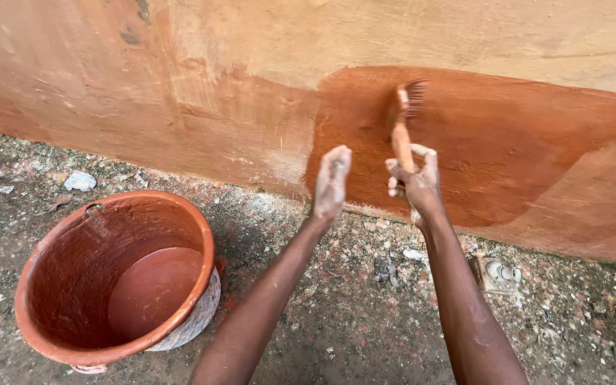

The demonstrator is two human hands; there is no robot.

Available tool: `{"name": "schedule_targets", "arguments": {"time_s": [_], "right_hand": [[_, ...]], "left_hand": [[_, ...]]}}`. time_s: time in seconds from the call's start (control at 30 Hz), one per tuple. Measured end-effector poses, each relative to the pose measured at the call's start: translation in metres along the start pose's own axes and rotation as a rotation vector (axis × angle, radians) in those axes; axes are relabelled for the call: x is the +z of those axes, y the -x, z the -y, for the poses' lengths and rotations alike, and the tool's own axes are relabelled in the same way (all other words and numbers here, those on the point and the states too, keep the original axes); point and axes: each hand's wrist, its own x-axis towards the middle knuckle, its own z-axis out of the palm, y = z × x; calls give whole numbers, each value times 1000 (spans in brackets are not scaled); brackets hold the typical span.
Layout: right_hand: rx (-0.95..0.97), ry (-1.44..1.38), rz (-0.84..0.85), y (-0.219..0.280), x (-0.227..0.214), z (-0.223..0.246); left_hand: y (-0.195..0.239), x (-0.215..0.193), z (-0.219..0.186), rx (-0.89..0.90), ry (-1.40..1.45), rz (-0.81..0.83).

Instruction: The person repeatedly dips a paintbrush into a bucket of reddish-brown paint and applies it to a wall in horizontal strokes. The person works along the lower section of the wall, extending the painted area progressively.

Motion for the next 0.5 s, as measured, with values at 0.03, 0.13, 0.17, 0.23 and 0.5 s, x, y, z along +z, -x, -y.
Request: {"name": "schedule_targets", "arguments": {"time_s": [0.03,0.13,0.17,0.23,0.5], "right_hand": [[2,-12,43,3,0,1],[18,-22,47,6,-13,6],[25,-22,27,5,-21,8],[-2,-70,-58,3,-47,13],[-180,-407,-607,-5,-121,8]], "left_hand": [[2,5,1,3,7,38],[2,14,-1,37,73,103],[2,15,-3,53,102,118],[0,12,-7,18,59,74],[-8,-34,-18,-14,-6,-29]]}}
